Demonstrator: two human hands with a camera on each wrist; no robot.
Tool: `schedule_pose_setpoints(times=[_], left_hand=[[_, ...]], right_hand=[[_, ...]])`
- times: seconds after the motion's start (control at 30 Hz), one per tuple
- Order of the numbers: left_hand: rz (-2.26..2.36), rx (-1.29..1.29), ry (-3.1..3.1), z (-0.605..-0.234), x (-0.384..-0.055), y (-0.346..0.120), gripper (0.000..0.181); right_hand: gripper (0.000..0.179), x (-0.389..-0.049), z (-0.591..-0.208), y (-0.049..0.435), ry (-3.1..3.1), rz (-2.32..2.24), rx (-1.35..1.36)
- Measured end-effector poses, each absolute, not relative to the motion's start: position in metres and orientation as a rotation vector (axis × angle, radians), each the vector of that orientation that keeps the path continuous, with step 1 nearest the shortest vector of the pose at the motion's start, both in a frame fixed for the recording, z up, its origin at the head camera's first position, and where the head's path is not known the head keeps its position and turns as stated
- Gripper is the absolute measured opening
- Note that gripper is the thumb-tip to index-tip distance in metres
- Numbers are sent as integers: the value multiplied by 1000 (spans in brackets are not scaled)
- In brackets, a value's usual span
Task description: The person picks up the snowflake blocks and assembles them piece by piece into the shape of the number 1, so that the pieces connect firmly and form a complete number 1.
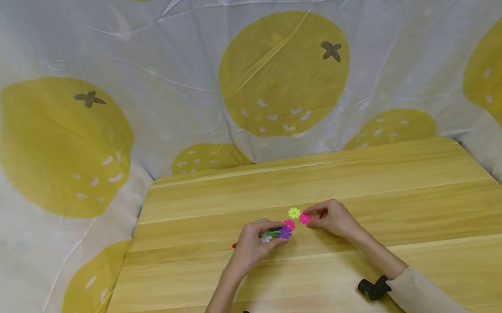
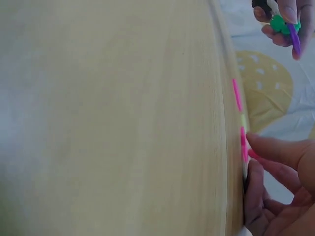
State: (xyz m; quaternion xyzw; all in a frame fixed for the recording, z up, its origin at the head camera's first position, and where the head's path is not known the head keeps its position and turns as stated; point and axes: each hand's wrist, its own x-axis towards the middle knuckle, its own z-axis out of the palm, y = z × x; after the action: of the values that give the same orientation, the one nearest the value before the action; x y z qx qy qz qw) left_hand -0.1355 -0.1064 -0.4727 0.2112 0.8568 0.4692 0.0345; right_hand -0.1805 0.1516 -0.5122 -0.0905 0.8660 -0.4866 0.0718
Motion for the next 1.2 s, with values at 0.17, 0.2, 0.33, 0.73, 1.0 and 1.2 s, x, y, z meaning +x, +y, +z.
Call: schedule_pose_setpoints(times=[0.17, 0.2, 0.33, 0.73, 1.0, 1.2], left_hand=[[1474, 658, 2605, -473, -135, -106, 28], [1483, 659, 2594, -473, -135, -106, 28], [1493, 652, 2569, -473, -134, -107, 28], [1469, 628, 2512, -469, -131, -109, 28], [1444, 623, 2519, -469, -131, -108, 27], [1466, 650, 2506, -468, -133, -105, 27]], right_hand=[[22, -180, -511, 150, 2618, -1455, -270], [21, -179, -510, 150, 2622, -1453, -263], [21, -174, -510, 147, 2674, -1399, -270], [16, -163, -509, 153, 2459, -1618, -289], [21, -151, -498, 158, 2224, -1806, -268], [25, -143, -495, 157, 2194, -1851, -290]])
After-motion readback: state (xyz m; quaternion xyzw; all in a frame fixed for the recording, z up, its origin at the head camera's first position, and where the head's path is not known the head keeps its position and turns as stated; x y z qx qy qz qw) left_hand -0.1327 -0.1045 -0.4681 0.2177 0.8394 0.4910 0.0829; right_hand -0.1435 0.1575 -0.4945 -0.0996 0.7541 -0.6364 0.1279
